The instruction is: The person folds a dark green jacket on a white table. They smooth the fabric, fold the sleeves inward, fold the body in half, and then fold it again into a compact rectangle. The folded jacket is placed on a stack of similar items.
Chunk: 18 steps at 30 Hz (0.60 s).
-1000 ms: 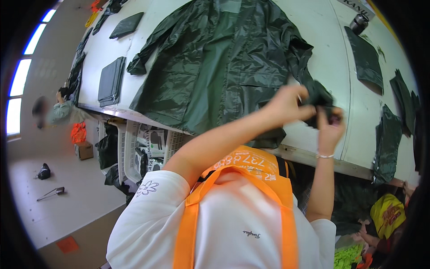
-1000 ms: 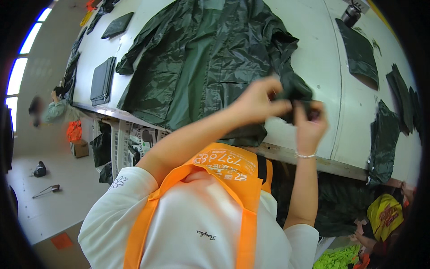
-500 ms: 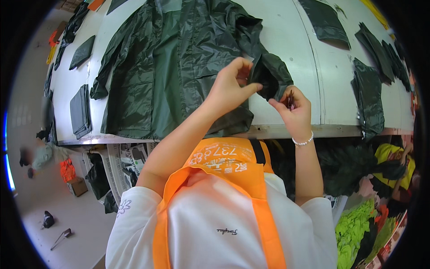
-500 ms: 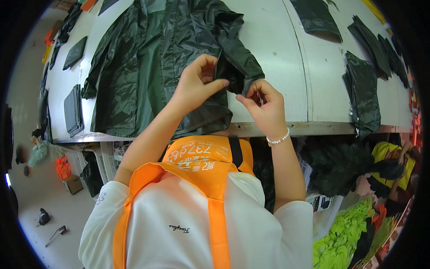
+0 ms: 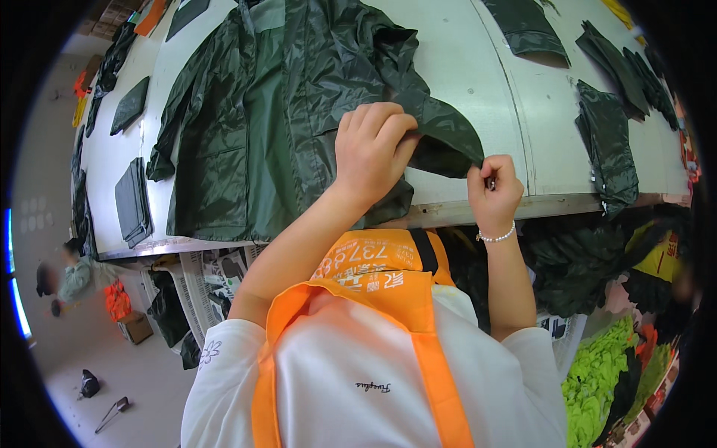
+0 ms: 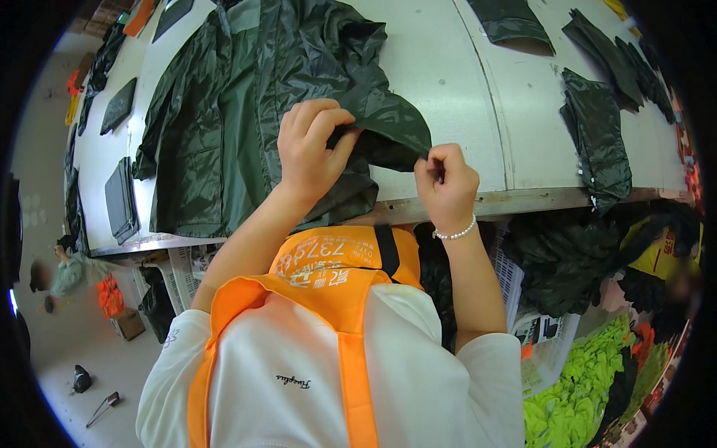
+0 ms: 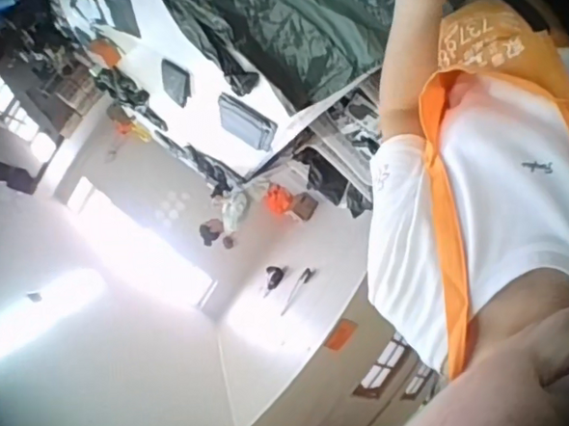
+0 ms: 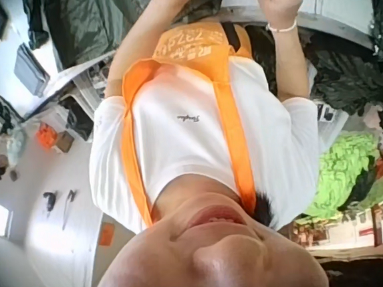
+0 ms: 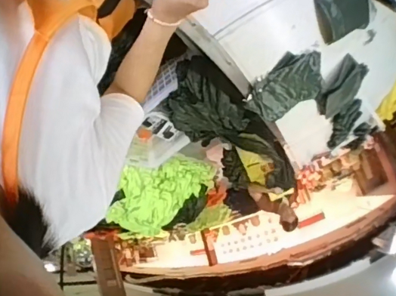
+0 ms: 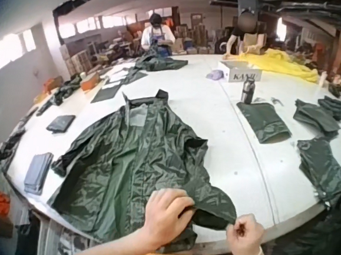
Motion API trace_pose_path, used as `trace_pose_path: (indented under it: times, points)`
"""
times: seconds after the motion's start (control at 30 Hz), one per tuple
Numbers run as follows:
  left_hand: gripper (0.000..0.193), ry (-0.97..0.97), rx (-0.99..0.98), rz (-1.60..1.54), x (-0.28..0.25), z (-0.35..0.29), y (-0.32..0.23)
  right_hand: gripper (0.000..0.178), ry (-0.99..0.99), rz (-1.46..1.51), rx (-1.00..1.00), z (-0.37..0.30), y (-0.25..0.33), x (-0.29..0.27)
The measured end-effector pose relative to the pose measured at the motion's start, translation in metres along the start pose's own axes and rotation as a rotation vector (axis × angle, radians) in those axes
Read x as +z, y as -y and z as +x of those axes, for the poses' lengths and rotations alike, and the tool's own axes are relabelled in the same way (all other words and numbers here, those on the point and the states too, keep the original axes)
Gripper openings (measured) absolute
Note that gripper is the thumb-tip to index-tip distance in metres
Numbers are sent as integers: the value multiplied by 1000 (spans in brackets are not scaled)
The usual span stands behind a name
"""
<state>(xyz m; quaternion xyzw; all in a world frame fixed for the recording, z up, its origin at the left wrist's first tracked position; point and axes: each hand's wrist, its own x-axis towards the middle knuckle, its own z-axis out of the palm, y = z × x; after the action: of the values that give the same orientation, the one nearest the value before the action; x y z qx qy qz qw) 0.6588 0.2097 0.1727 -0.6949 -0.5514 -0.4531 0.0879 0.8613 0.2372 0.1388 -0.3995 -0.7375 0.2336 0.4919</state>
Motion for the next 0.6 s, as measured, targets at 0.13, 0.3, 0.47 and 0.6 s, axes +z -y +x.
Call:
trace_pose_path:
  times: [0.13,0.3,0.47,0.6]
  points:
    - [25,-22,94,-74,-3,-1,-1,21,214,32,94,-6,0,-18]
    - [26,-3,187,-162,-6,-3,1,31,261,431,393,6,19,-19]
    - [25,-8,262,-149,-7,0,-1,16,457,330,335,25,40,-7]
    - [25,-24,278,-159,-5,3,-5,15,438,346,344,29,43,-2]
